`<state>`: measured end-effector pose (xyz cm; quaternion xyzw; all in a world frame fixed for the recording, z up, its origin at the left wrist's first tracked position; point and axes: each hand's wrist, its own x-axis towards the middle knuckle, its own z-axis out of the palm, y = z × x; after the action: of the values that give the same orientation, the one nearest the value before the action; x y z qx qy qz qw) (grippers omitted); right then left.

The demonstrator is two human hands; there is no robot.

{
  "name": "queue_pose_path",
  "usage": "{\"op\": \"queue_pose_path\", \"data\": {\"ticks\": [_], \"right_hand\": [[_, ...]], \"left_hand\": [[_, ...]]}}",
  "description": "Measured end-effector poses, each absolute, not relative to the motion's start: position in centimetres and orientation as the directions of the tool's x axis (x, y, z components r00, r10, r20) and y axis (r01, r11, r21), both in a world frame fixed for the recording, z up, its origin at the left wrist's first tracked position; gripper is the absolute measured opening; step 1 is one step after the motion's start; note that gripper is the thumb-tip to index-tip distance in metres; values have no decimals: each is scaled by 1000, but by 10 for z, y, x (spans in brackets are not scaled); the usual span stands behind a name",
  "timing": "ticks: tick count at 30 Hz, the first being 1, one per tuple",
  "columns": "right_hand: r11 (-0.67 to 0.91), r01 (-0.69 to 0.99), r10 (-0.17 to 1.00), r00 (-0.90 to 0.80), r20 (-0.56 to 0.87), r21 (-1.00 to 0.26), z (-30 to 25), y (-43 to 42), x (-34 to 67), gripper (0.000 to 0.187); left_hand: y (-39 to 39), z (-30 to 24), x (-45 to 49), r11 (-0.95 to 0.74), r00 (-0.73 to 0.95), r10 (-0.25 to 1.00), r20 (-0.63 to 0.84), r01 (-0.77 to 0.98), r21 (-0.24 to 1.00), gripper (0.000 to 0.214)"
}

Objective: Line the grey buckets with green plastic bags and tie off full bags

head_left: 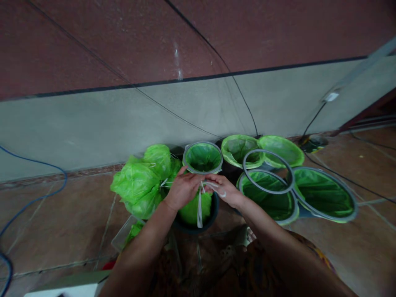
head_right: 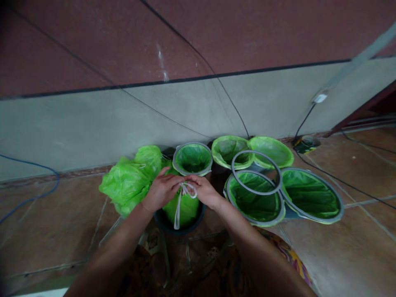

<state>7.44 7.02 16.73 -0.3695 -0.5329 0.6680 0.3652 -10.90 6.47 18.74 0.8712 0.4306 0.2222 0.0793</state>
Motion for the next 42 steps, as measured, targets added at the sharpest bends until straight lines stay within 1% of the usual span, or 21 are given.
{"op": "queue_pose_path", "data": {"ticks": [2,5,7,9,12,14,15,18,20,24,26,28,29,31,32,34,36,38,39,40,42], "right_hand": [[-233,-131,852,-506,-137,-964,170,69,76,31],[-266,-140,821,-551,-149,-954,170,67,78,30],[-256,-114,850,-500,-167,-960,166,68,77,25],[-199,-62,900,-407,-157,-978,162,71,76,19],[13,129,978,-207,-14,-992,159,75,79,16],[121,310,991,-89,98,-943,160,77,84,17],[139,381,990,-58,127,-914,162,79,87,19],[132,495,991,-50,123,-859,163,80,95,23],[135,587,991,-60,123,-798,161,81,99,23],[100,798,993,-40,113,-595,151,83,106,23],[84,826,994,-26,110,-557,146,85,109,22],[83,799,995,-29,100,-596,143,87,111,20],[84,765,996,-38,85,-638,143,89,111,20],[77,649,996,-75,37,-757,145,91,109,18],[63,562,995,-102,6,-825,146,91,108,18],[-7,353,984,-162,-69,-935,151,91,105,19],[-98,182,965,-221,-138,-978,158,89,102,23],[-146,111,947,-271,-171,-983,164,85,101,26],[-148,101,940,-294,-171,-984,167,83,100,27],[-144,98,934,-315,-168,-985,169,81,100,27],[-134,98,924,-347,-161,-986,173,78,99,28]], "left_hand": [[64,187,-106,-652,535,755,379,676,344,21],[63,187,-101,-670,521,739,428,635,384,20],[63,188,-99,-659,504,749,430,635,403,20],[62,187,-98,-647,500,761,414,637,419,21],[62,186,-100,-603,471,797,378,657,453,20],[62,184,-102,-556,438,831,343,676,483,20],[63,183,-103,-530,422,848,322,686,498,20],[64,181,-105,-459,389,888,246,715,527,21],[65,179,-107,-400,351,916,196,756,518,21],[66,176,-112,-247,239,968,74,866,435,17],[68,175,-114,-156,169,986,3,901,405,16],[71,174,-116,-58,94,993,-66,909,412,17],[73,174,-116,-19,71,992,-101,897,442,18],[76,174,-114,57,49,984,-173,827,560,20],[77,174,-112,107,40,977,-210,760,642,21],[78,174,-108,233,19,957,-291,549,803,21],[78,174,-102,356,16,927,-375,283,891,21],[76,173,-98,431,34,900,-434,73,899,23],[76,173,-96,451,37,892,-451,12,893,25],[75,172,-96,460,36,888,-459,-21,888,28],[73,170,-95,450,50,892,-449,-20,893,31]]}}
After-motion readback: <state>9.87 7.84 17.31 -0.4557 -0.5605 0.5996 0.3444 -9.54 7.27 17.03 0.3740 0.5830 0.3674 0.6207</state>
